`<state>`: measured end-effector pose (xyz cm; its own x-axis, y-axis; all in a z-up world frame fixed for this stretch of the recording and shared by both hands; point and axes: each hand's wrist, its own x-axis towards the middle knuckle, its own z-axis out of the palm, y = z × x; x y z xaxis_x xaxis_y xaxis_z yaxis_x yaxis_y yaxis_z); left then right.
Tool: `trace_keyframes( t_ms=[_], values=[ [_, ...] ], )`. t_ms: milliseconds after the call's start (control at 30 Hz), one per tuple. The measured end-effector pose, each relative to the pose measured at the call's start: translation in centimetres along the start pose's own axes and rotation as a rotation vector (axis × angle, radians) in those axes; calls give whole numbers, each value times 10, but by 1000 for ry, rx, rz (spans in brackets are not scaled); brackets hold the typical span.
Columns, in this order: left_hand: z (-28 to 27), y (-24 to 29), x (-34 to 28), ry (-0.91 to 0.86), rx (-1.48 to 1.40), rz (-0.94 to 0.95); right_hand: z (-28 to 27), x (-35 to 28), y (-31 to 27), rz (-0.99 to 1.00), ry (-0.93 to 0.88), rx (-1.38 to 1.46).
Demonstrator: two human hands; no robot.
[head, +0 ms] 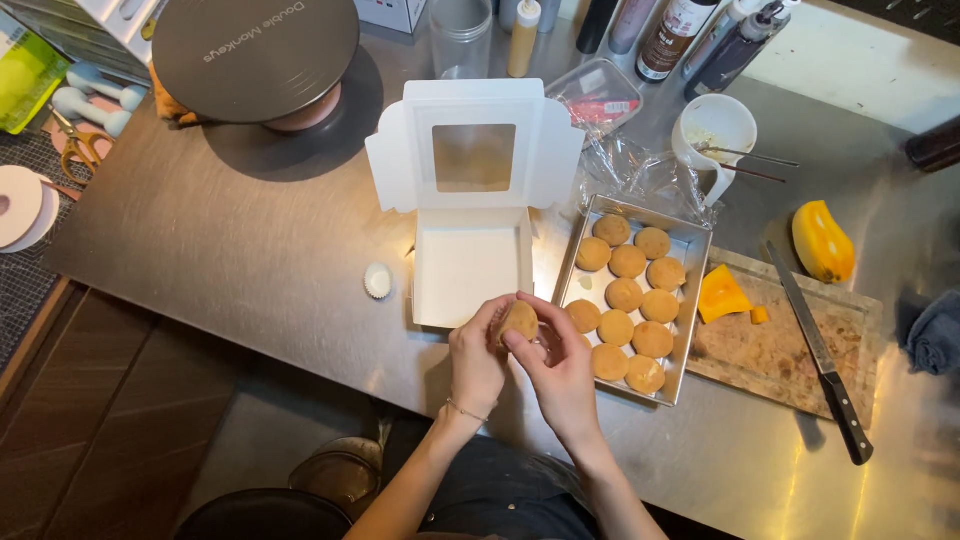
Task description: Packaging small round cakes into paper liners and white boxes.
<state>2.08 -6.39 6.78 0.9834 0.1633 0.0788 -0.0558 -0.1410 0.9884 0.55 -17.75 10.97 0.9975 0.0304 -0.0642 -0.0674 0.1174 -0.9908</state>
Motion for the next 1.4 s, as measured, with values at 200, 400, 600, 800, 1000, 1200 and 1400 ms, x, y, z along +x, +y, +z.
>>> trace_keyframes(
  t_ms=[200, 400, 600, 800, 1000, 1200, 1400],
  values=[
    [-12, -29, -3, -51, -607, -429, 10, -1, -13, -231, 155, -704],
    [-20, -2, -9, 69, -371, -546, 28, -8, -16, -479, 125, -941],
    [-31, -36, -5, 37, -424, -308, 40, -3, -2, -468, 70, -882],
    [-69, -32, 14, -79, -674, -552, 59, 13, 11, -439, -15, -955],
    [-94, -84, 35, -295, -547, -351, 87, 40, -3, -343, -163, -1009],
    [-113, -88, 69, -356, -409, -315, 89, 72, 18, -223, -236, -1085],
    [-170, -129, 109, -19, 299, 93, 82, 150, 118, -98, 69, -911]
  ],
)
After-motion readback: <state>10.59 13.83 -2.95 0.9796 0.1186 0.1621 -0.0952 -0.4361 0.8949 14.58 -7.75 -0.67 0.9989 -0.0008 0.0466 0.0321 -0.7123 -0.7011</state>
